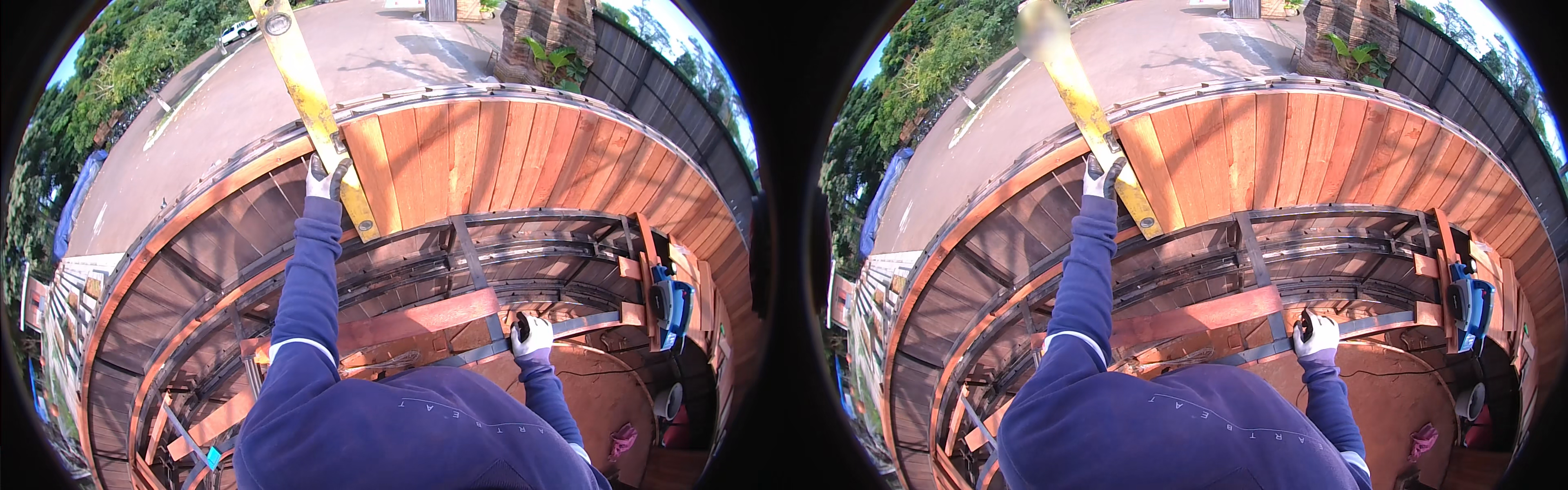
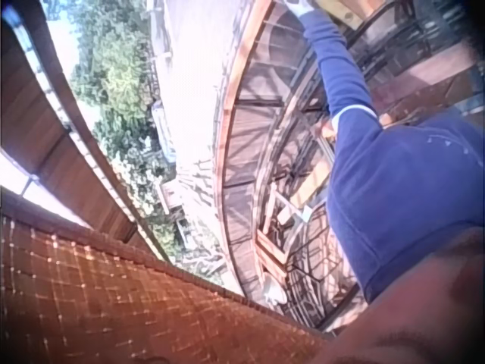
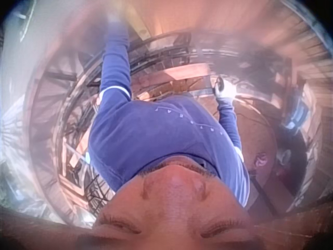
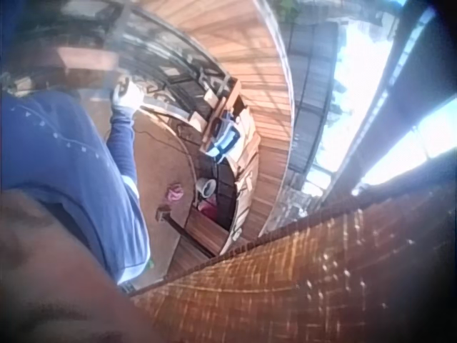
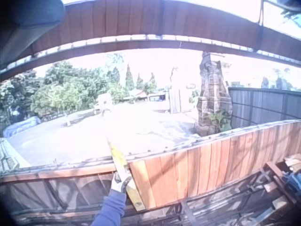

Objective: The person uses a yellow spirit level to check the alignment of wooden planks on a curved roof structure. They repeatedly place the level against the planks, adjust the wood by hand, and re-check the alignment to ensure the planks are properly positioned.

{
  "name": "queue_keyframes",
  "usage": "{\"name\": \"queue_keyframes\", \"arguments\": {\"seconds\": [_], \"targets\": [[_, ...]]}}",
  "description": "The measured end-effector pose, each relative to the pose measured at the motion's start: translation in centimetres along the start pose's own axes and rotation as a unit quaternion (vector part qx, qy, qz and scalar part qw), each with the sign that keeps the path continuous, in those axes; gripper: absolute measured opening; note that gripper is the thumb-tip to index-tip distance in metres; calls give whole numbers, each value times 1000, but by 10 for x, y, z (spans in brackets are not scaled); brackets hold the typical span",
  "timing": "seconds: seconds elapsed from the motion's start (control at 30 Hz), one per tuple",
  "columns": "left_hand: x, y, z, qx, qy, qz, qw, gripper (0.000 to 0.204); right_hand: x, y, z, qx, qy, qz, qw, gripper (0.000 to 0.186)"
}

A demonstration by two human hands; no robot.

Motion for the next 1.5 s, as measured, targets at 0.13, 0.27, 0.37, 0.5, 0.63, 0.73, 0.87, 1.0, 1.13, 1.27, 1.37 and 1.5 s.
{"name": "queue_keyframes", "arguments": {"seconds": [0.13,0.27,0.37,0.5,0.63,0.73,0.87,1.0,1.13,1.27,1.37,1.5], "targets": [[2,-6,-2,0,14,-3,1000,34,-3,-2,-2,-3,5,-4,1000,35],[12,-1,0,11,6,19,1000,36,-1,-1,-1,-10,14,-7,1000,33],[25,-1,-1,-5,43,68,997,41,1,3,0,-12,16,-9,1000,33],[43,5,-1,-19,81,47,995,42,3,3,2,-19,22,-6,1000,34],[48,2,-4,-20,83,58,995,37,3,5,1,-10,5,4,1000,33],[62,10,1,-28,73,49,996,36,-1,0,-2,-19,15,-7,1000,35],[71,11,3,-25,104,-49,993,43,-5,-3,-4,-8,8,-6,1000,38],[77,12,3,-29,103,-58,993,45,-5,-4,-4,-18,20,0,1000,39],[69,7,3,-39,47,23,998,27,-9,-7,-7,-31,36,-3,999,39],[61,3,0,-36,56,10,998,28,-10,-8,-9,-43,49,0,998,40],[59,3,0,-37,49,43,997,28,-11,-9,-9,-38,49,6,998,40],[60,3,2,-36,51,72,995,29,-10,-9,-8,-39,50,2,998,38]]}}
Point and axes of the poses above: each hand's wrist, its own z-axis towards the middle knuckle, its own y-axis out of the back of the hand, x = y × z, the point moved 4 cm from there along z, towards the middle knuckle, and after that the axes turned 12 degrees about -x, right-handed, at the moved point
